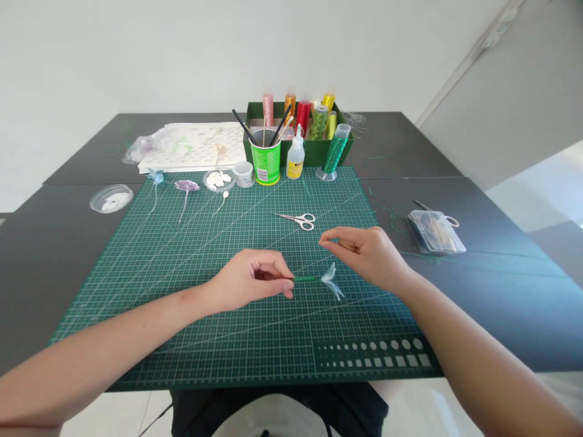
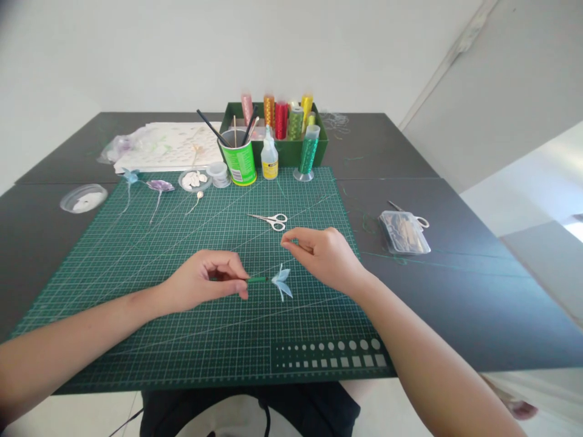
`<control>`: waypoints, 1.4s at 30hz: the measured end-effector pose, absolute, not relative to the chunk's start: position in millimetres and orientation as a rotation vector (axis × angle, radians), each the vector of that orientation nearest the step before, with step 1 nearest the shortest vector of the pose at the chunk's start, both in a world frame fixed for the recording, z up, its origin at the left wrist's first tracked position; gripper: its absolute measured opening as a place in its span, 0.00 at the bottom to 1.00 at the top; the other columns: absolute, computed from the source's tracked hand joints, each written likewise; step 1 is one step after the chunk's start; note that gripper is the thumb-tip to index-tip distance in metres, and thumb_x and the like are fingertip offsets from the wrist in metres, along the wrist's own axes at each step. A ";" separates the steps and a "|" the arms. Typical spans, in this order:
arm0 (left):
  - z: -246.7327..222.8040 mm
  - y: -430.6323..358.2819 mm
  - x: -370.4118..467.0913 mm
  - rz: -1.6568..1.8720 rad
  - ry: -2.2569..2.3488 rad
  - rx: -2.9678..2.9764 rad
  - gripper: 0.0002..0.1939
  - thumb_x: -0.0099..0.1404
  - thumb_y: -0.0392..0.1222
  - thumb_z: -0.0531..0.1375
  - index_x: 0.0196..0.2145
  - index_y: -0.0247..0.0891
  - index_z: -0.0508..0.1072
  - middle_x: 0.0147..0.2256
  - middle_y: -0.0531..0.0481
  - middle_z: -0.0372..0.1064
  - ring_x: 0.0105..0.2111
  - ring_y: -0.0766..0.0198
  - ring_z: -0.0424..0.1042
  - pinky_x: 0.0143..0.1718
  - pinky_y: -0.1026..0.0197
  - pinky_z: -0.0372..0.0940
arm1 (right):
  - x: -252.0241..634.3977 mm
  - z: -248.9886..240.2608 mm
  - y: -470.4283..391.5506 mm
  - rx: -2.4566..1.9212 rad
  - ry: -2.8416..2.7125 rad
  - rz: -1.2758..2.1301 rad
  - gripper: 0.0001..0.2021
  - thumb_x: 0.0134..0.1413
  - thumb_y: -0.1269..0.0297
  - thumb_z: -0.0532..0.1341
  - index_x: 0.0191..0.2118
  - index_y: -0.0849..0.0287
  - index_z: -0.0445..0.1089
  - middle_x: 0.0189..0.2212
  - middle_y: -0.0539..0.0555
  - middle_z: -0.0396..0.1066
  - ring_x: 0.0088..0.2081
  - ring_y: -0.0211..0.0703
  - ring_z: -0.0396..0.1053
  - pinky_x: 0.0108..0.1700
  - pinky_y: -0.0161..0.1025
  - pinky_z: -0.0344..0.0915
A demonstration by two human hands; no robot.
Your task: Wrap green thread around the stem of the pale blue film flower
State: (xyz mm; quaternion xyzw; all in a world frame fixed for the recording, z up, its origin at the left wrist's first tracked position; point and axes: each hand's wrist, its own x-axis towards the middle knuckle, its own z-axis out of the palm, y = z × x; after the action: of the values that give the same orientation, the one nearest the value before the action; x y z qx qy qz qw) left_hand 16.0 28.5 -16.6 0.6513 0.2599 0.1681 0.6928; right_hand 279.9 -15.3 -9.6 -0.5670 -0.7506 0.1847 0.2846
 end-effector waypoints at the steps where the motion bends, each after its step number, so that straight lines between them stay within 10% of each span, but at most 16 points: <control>1: -15.7 29.8 14.8 0.399 0.599 1.450 0.06 0.64 0.39 0.67 0.32 0.36 0.74 0.29 0.48 0.81 0.27 0.68 0.75 0.28 0.67 0.65 | 278.5 -11.6 -14.6 -1.520 -2.022 0.519 0.12 0.67 0.60 0.60 0.37 0.59 0.79 0.12 0.40 0.50 0.16 0.32 0.48 0.22 0.33 0.46; 11: -18.8 54.0 7.1 0.604 0.782 1.351 0.11 0.62 0.44 0.68 0.32 0.35 0.73 0.28 0.49 0.80 0.17 0.76 0.56 0.18 0.70 0.52 | 263.9 -20.8 -22.0 -1.377 -2.369 0.502 0.13 0.71 0.68 0.55 0.45 0.58 0.79 0.29 0.50 0.82 0.23 0.35 0.73 0.30 0.32 0.62; 21: -21.8 56.9 8.0 0.476 0.904 1.228 0.13 0.62 0.47 0.69 0.31 0.35 0.73 0.29 0.46 0.80 0.15 0.77 0.52 0.16 0.70 0.45 | 251.8 -22.4 -31.7 -1.099 -2.420 0.584 0.13 0.72 0.69 0.56 0.47 0.61 0.78 0.30 0.52 0.83 0.24 0.36 0.76 0.28 0.33 0.63; 35: -27.8 44.5 13.2 0.231 0.922 1.538 0.09 0.63 0.46 0.66 0.31 0.37 0.76 0.29 0.49 0.81 0.20 0.69 0.67 0.20 0.68 0.57 | 255.1 7.4 -37.9 -1.063 -1.929 1.091 0.14 0.69 0.60 0.61 0.43 0.61 0.84 0.16 0.48 0.70 0.15 0.30 0.51 0.16 0.32 0.47; 42: -22.0 26.6 13.1 0.080 0.801 1.668 0.07 0.66 0.44 0.65 0.33 0.39 0.79 0.31 0.51 0.82 0.28 0.65 0.77 0.26 0.67 0.62 | 255.7 1.8 -36.3 -1.130 -1.865 1.025 0.14 0.68 0.58 0.62 0.45 0.57 0.84 0.29 0.54 0.82 0.26 0.39 0.75 0.25 0.33 0.69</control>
State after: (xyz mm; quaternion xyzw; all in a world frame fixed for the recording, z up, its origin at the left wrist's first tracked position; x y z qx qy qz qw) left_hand 13.1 26.6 -22.0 0.7198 0.3456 0.0344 0.6010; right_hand 255.7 -36.3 1.8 -0.4378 -0.7228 0.3971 0.3581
